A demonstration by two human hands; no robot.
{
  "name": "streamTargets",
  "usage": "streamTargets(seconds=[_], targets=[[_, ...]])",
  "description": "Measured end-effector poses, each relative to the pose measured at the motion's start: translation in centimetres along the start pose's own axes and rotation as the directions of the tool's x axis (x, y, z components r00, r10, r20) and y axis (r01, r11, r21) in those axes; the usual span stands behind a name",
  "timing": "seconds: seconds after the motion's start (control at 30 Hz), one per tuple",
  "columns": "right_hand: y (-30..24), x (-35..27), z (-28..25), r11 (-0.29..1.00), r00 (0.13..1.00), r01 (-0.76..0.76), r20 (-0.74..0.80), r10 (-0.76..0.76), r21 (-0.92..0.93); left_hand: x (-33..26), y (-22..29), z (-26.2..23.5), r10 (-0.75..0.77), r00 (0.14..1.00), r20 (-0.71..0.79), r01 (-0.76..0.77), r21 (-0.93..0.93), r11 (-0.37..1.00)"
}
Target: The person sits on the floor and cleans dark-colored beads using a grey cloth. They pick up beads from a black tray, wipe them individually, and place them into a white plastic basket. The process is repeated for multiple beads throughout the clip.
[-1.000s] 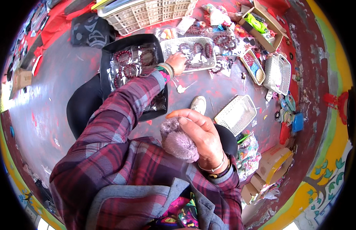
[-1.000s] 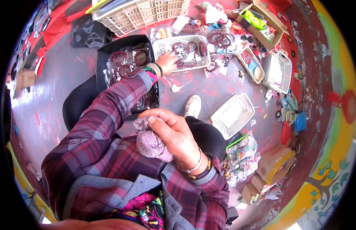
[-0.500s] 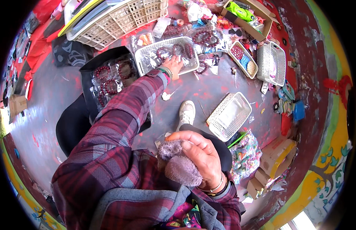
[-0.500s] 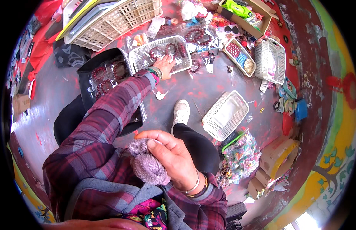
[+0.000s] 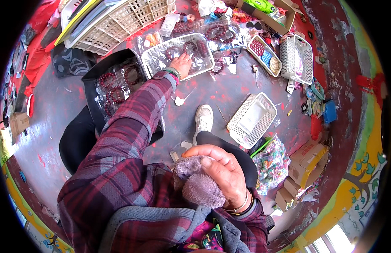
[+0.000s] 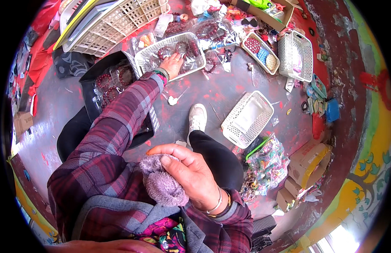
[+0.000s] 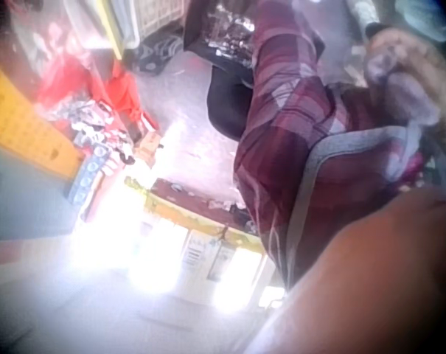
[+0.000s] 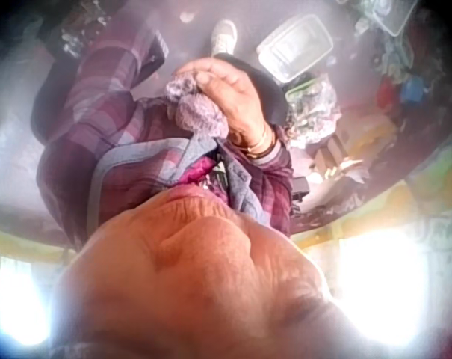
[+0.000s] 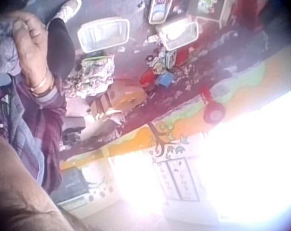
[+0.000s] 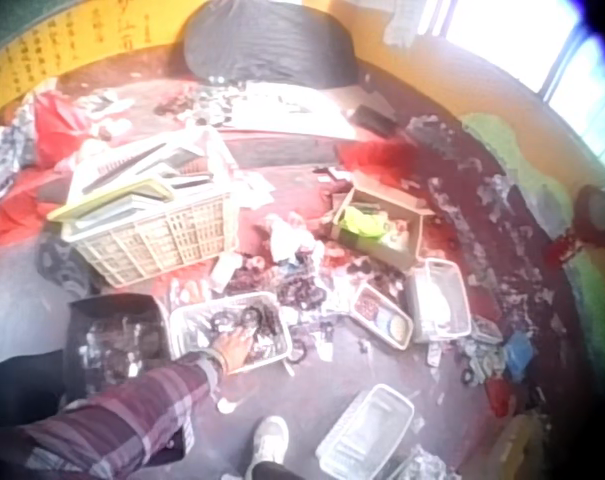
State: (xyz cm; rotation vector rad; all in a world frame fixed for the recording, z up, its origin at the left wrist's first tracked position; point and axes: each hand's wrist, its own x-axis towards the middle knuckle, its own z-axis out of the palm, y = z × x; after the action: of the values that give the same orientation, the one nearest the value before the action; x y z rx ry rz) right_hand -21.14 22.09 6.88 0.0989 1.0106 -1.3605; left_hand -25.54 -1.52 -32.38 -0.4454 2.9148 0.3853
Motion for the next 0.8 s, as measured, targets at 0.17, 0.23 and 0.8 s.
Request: streamTargets(seconds=[0.17,0.23,0.8], targets=[[0.6,0.3,0.0,0.993,0.999,0.029,0.04,-0.034,0.111,-0.4,-0.4,-1.8,0.048,0.98,-0.191,-0.077,-0.147,0.986],[0.7,0.3,0.9,0.994,0.999,0.04,0.018,-0.042,0.102,-0.7,-1.9,-2.3,0.09,0.944,-0.317,-0.159,-0.201,0.967],[3.0,3.2,-0.6,0.615,0.825,0.408,-0.016,-0.565,-0.674,-23.2,0.3,-29.0,0.123,0.992,-0.041,0.033,-0.836,-0.547]])
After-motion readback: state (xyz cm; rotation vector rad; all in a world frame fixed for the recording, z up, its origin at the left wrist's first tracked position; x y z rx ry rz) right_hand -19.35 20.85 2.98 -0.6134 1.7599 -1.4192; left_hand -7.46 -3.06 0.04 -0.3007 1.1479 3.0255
